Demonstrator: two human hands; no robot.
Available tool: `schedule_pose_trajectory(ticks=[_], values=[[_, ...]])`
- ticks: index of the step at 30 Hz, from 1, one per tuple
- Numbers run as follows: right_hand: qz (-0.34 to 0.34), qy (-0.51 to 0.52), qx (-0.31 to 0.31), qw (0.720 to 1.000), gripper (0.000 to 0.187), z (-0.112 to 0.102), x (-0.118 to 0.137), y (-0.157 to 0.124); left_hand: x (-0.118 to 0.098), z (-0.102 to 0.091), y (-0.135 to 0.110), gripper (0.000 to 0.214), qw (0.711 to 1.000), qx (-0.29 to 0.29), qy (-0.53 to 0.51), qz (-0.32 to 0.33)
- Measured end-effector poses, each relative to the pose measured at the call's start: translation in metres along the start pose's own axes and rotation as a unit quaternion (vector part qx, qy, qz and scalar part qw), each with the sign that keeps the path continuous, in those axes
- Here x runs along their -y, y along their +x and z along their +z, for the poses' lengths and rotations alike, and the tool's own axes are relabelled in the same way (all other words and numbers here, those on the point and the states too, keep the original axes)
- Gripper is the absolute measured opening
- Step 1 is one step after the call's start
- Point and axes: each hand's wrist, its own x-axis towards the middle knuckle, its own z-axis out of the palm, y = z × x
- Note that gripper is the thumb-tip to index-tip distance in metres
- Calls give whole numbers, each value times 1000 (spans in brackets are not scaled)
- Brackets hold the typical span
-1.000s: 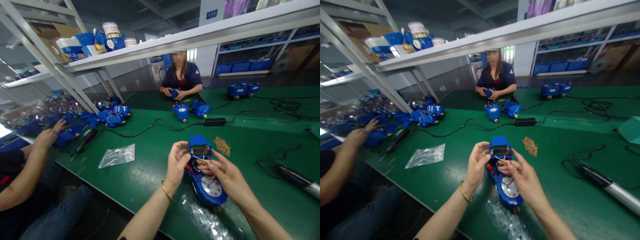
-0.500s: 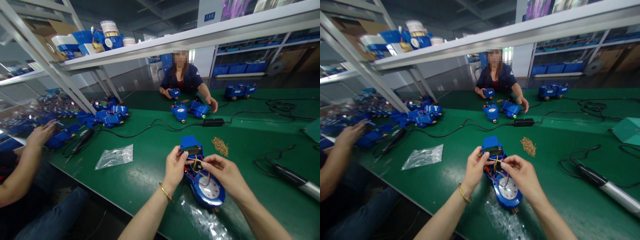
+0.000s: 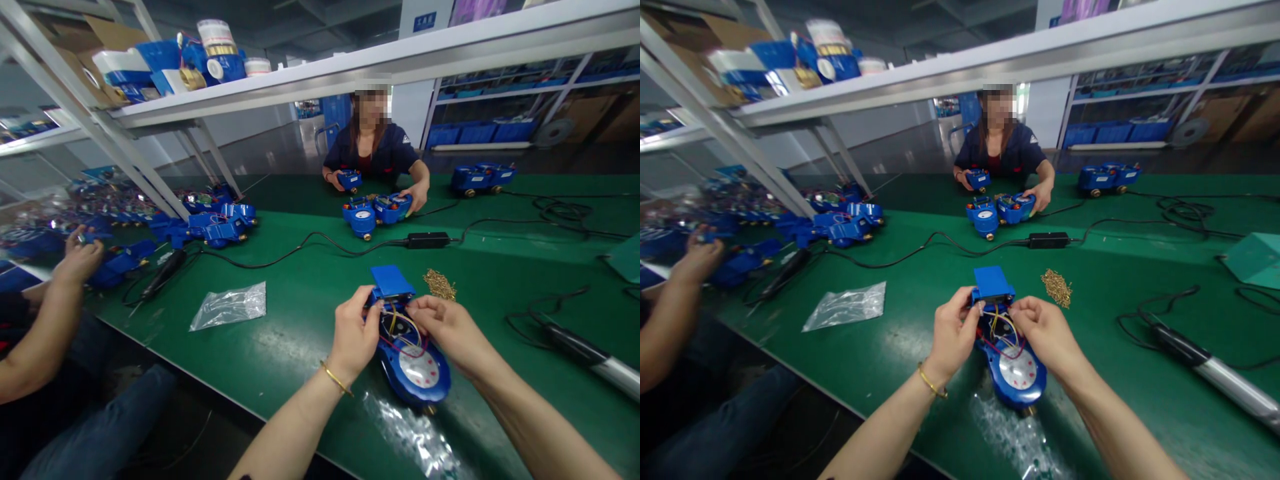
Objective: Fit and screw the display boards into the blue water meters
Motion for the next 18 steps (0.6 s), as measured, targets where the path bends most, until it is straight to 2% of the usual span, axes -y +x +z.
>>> schedule_pose_trajectory(ticks=[3,5,7,11,18], values=[[-61,-97,0,993,31,-8,7,-2,0,-2,6,14,999,10,-42,-31],[-119,-190,10,974,28,-13,12,-3,-1,-4,11,11,994,28,-85,-62],[-154,-241,33,958,30,-17,14,-1,0,-6,16,14,981,49,-147,-116],[-143,-188,87,968,35,-24,12,5,7,-10,20,32,952,65,-227,-197],[-107,-109,146,977,44,-32,8,15,11,-16,22,38,938,91,-256,-218]])
